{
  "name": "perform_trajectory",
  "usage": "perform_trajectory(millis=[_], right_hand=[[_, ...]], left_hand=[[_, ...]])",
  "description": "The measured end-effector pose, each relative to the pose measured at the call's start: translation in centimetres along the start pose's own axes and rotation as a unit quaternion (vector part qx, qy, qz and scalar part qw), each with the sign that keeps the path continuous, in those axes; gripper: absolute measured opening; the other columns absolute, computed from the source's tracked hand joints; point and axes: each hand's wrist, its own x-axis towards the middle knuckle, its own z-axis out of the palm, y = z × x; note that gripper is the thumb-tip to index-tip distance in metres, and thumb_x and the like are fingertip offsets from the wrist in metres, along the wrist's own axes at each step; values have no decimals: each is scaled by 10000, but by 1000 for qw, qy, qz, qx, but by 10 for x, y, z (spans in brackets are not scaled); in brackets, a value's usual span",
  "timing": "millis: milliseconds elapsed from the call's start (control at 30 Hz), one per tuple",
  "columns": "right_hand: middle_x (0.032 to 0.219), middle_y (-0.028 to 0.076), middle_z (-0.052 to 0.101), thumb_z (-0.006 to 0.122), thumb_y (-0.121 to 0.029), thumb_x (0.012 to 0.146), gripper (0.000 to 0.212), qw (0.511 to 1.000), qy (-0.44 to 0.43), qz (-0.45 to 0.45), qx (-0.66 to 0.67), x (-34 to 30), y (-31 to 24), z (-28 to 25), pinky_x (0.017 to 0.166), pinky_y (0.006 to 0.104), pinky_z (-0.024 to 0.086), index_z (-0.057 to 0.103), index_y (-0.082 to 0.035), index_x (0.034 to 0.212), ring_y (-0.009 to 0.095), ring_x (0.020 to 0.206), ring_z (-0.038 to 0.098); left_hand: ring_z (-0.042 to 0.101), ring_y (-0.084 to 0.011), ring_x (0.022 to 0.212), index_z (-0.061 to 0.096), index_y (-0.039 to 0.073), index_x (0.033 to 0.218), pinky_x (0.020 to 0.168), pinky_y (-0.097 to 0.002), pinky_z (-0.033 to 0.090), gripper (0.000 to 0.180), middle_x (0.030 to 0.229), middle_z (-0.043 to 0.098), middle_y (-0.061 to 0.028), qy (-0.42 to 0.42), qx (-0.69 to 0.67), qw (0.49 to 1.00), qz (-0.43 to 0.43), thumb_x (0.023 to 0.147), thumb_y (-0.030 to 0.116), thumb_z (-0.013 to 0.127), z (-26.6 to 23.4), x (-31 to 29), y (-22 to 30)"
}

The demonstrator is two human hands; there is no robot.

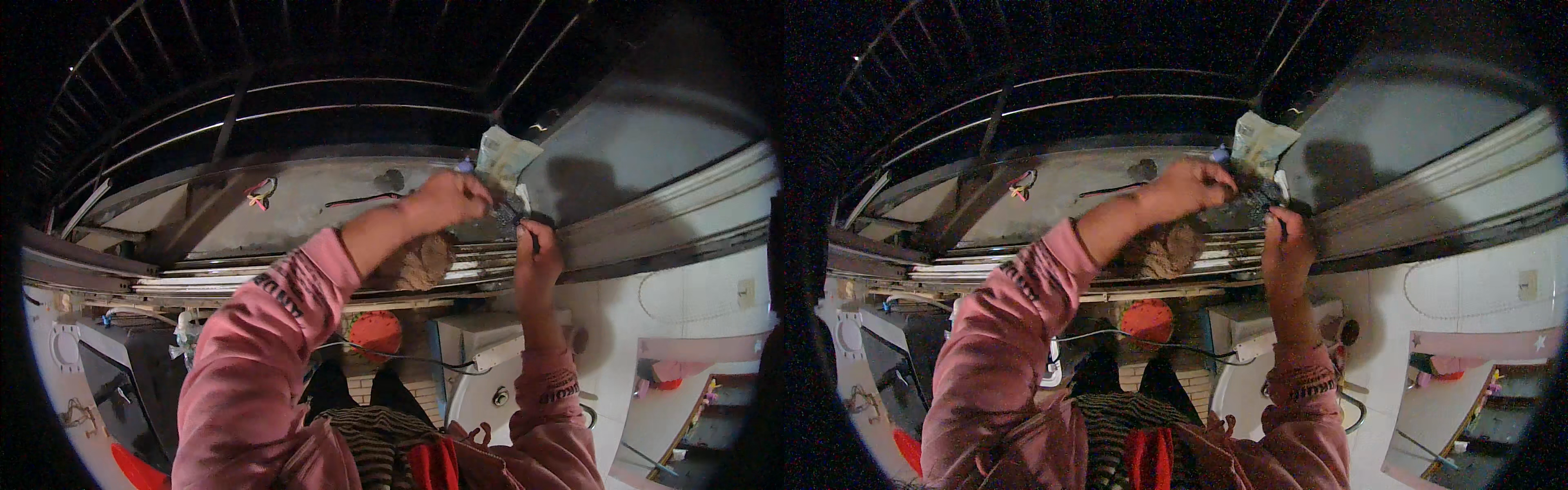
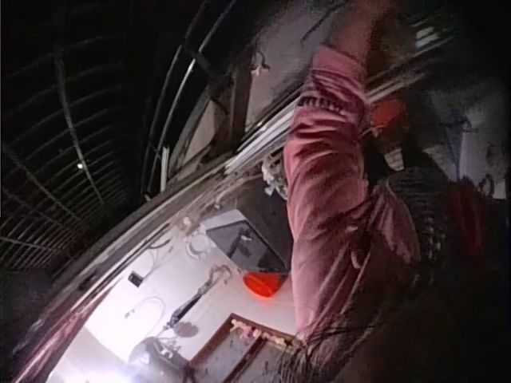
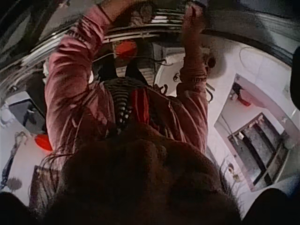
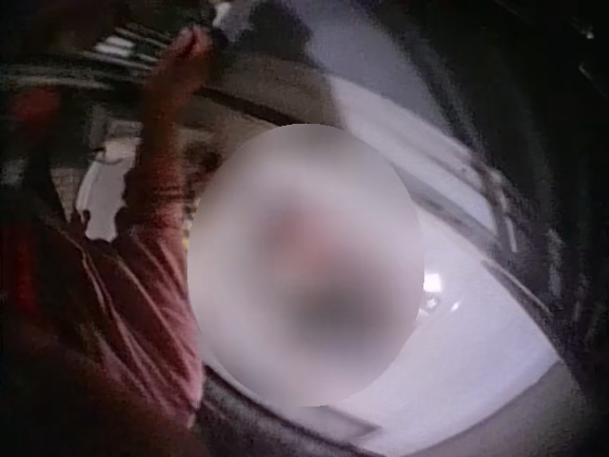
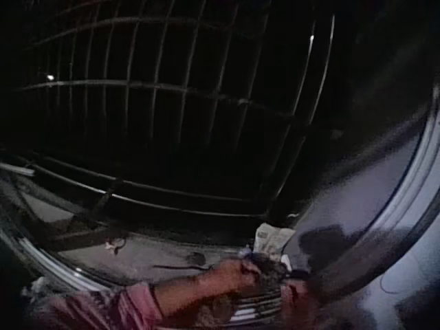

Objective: The person wipes a metal window frame with a cloth, then rinses the cloth in a pink basin and wrings it out. They continue wiping the window frame and a nearby glass panel with the damp cloth.

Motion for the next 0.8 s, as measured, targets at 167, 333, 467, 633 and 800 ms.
perform_trajectory(millis=[167,333,467,633,800], right_hand=[[1072,140,732,673,-99,984,143,995,-55,-11,-77,-7,45,13,914,361,538,708,-30,1105,275,986,705],[1054,134,722,671,-82,974,147,991,-88,56,-84,-10,35,20,909,367,538,710,-39,1109,277,994,698],[1113,165,729,690,-131,987,172,989,-84,33,-117,-13,41,21,908,410,558,736,-69,1141,342,988,704],[1118,159,731,691,-104,985,175,988,-88,72,-107,-18,43,19,905,397,562,728,-51,1148,317,997,703],[1055,161,725,680,-107,988,146,987,-76,25,-137,-20,48,17,855,409,565,722,-37,1108,322,957,695]], left_hand=[[613,-112,813,726,46,1154,695,-297,512,274,924,692,-19,109,-143,979,-96,901,154,724,-95,1,20],[639,-173,916,610,15,1333,802,-331,543,410,1123,690,-83,179,-277,939,-98,979,202,700,-204,-11,-17],[714,-250,981,641,-7,1245,838,-349,612,315,1097,708,-129,245,-224,931,-155,983,166,659,-265,-18,-54],[694,-335,1131,589,-3,1367,1000,-411,576,440,1212,706,-175,-23,440,885,-152,989,218,635,-296,-15,-41],[684,-340,1146,586,0,1373,1010,-417,566,447,1226,699,-180,-8,467,872,-146,989,224,633,-297,-5,-66]])
